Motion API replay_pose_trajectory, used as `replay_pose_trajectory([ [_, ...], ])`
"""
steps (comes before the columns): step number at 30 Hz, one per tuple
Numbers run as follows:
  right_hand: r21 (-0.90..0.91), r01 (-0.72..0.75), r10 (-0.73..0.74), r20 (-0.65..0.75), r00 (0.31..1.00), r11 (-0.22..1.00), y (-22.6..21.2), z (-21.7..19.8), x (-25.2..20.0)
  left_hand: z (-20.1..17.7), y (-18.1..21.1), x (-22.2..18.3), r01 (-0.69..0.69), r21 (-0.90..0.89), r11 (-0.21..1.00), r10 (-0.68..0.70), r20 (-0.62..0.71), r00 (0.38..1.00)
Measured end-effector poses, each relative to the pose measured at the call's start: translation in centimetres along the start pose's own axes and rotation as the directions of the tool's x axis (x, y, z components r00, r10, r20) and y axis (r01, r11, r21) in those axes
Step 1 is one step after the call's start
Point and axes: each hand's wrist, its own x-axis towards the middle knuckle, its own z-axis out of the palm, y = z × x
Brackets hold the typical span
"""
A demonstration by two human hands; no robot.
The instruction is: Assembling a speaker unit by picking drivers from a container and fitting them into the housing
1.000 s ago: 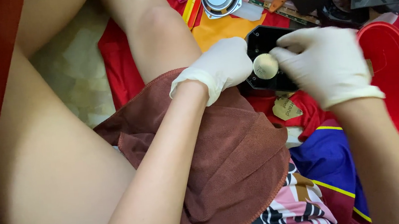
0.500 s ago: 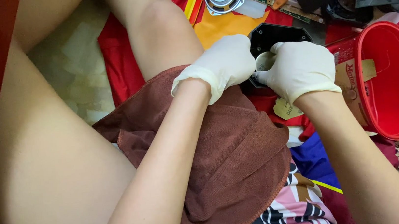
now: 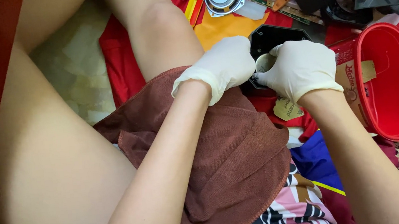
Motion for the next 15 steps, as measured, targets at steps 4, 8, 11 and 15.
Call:
replay_pose_trajectory([
  [4,-0.005,0.000,0.000,-0.003,1.000,1.000,0.2,0.2,0.2,0.0,-0.2,0.3,0.010,0.018,1.000,-0.010,0.001,1.000],
  [8,0.012,-0.011,0.011,-0.021,1.000,1.000,0.0,0.1,-0.1,0.1,0.0,0.2,0.032,0.036,0.999,-0.033,0.009,0.999],
  [11,0.026,-0.028,0.028,-0.033,0.999,0.999,0.0,0.2,-0.3,-0.2,0.4,-0.4,0.038,0.013,0.999,-0.038,0.016,0.999],
  [15,0.065,-0.049,0.053,-0.064,0.996,0.997,-0.1,0.3,-0.4,0.0,-0.5,0.8,0.048,-0.007,0.999,-0.048,0.019,0.999],
])
